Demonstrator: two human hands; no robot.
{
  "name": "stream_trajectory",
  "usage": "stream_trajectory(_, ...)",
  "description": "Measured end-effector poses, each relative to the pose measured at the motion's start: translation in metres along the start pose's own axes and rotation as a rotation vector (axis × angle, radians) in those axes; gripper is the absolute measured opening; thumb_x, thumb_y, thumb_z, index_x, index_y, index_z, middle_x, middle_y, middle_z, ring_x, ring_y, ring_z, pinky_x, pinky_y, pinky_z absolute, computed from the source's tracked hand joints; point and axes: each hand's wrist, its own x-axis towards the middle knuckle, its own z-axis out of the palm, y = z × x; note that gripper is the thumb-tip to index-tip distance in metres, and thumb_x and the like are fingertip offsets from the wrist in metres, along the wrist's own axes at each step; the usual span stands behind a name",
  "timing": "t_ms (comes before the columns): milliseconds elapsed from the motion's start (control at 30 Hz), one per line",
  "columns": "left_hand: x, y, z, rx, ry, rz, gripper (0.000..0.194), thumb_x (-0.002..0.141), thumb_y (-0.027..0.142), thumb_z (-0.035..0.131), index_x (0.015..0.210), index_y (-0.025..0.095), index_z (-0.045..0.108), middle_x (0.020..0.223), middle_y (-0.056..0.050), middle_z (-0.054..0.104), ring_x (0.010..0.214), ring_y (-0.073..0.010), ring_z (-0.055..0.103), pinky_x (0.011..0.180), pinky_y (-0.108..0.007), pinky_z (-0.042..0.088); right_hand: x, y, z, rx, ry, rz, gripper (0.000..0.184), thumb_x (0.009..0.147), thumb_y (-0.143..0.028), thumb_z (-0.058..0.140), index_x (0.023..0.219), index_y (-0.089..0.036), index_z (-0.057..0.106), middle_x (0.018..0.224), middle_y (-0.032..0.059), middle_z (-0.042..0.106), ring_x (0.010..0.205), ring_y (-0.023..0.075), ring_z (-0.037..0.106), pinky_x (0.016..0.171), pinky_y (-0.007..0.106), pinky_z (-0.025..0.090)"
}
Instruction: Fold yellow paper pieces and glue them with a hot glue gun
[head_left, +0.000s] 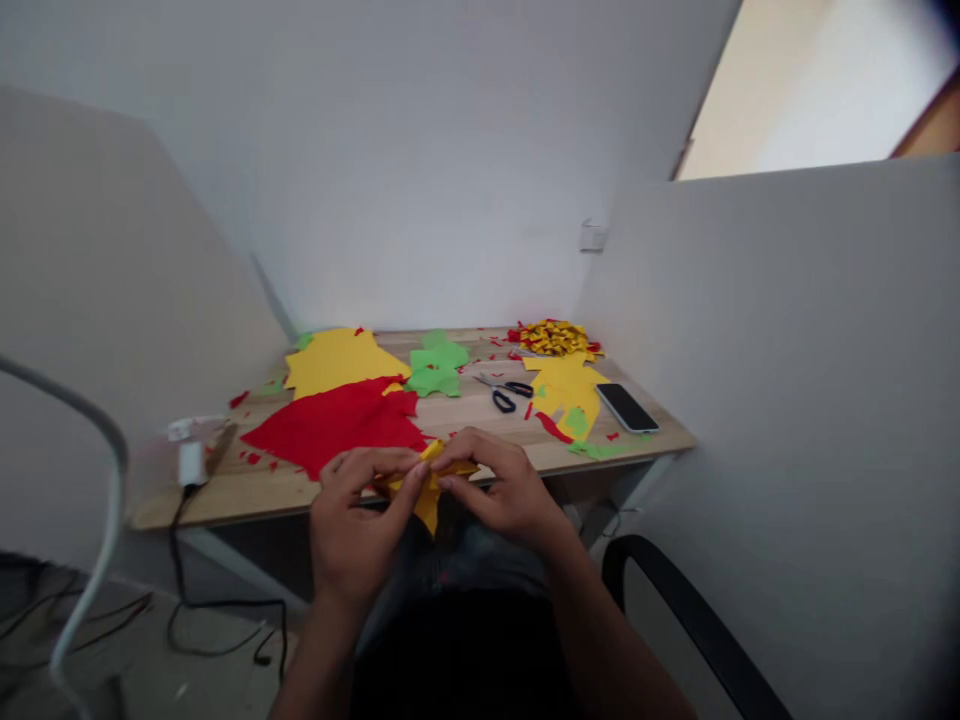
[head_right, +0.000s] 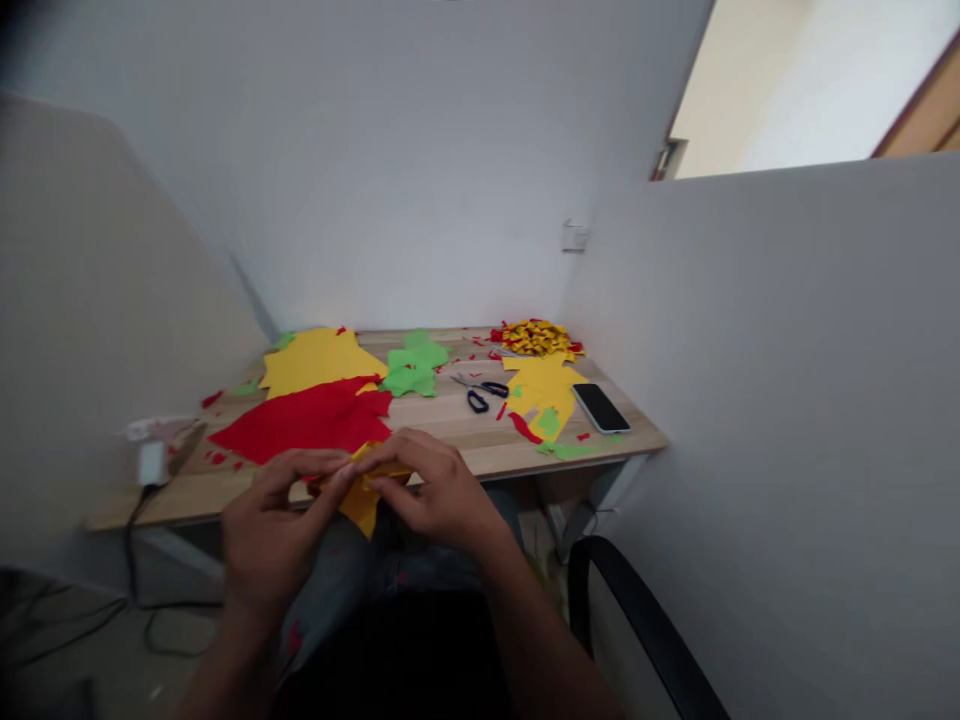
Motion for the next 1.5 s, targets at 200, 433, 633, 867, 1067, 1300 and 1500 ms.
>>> stream_trajectory(200,-0.007,0.006,-0.003,-0.037,-0.088,-0.179,0.018,0.087,0.033,0.072,0.102,0.025,0.072,0.096,-0.004,0.076,0.093,-0.0217,0.069,0.081,-0.035,0.052,-0.004,0.008,0.009,-0.01,0.093,0.048,0.014,0.093,-0.02,0.064,0.103,-0.024,0.074,0.096,0.0051,0.076,0.089,0.0164,0.072,0.076,0.028,0.059)
stream_trajectory(433,-0.006,0.011,0.001,0.024,-0.153,-0.07,0.012,0.088,0.037,0.073,0.089,0.025,0.071,0.088,-0.001,0.076,0.086,-0.0208,0.066,0.099,-0.045,0.045,-0.014,0.011,0.001,-0.061,0.151,0.107,0.019,0.089,-0.023,0.069,0.107,-0.025,0.074,0.102,0.0056,0.077,0.095,0.0195,0.074,0.084,0.032,0.061)
stream_trajectory(633,-0.002,0.013,0.012,-0.004,-0.254,0.045,0.015,0.088,0.031,0.074,0.102,0.029,0.074,0.098,0.0,0.079,0.085,-0.019,0.07,0.107,-0.047,0.036,-0.019,0.004,-0.01,-0.114,0.237,0.099,0.017,0.089,-0.019,0.069,0.102,-0.025,0.076,0.095,0.0051,0.077,0.09,0.0189,0.073,0.078,0.031,0.06)
stream_trajectory(867,0.0,0.015,0.022,0.083,-0.211,0.095,0.013,0.088,0.023,0.074,0.098,0.03,0.075,0.093,0.003,0.079,0.085,-0.0184,0.071,0.107,-0.045,0.032,-0.021,0.007,-0.016,-0.307,0.265,-0.002,0.013,0.09,-0.016,0.07,0.099,-0.023,0.076,0.086,0.0038,0.072,0.081,0.0159,0.068,0.073,0.029,0.057)
stream_trajectory(1067,-0.001,0.014,0.02,0.121,-0.197,0.122,0.01,0.088,0.021,0.074,0.091,0.03,0.074,0.09,0.005,0.079,0.086,-0.0179,0.07,0.107,-0.044,0.029,-0.021,0.008,-0.015,-0.332,0.221,-0.026,0.012,0.091,-0.015,0.067,0.09,-0.024,0.075,0.083,0.0026,0.07,0.082,0.0162,0.066,0.073,0.029,0.055)
stream_trajectory(1300,-0.003,0.01,0.024,0.027,-0.18,0.111,0.013,0.083,0.025,0.08,0.092,0.027,0.072,0.09,0.005,0.078,0.085,-0.0171,0.069,0.101,-0.04,0.033,-0.02,0.006,-0.008,-0.189,0.32,0.026,0.012,0.091,-0.012,0.067,0.087,-0.023,0.072,0.084,0.0001,0.07,0.08,0.0127,0.067,0.067,0.023,0.053)
stream_trajectory(1500,-0.004,0.012,0.022,0.118,-0.088,0.156,0.012,0.086,0.018,0.077,0.092,0.027,0.073,0.089,0.005,0.078,0.084,-0.0166,0.067,0.1,-0.04,0.032,-0.018,0.013,-0.01,-0.304,0.2,-0.087,0.017,0.092,-0.012,0.067,0.105,-0.021,0.073,0.09,0.0038,0.067,0.087,0.0144,0.066,0.077,0.027,0.054)
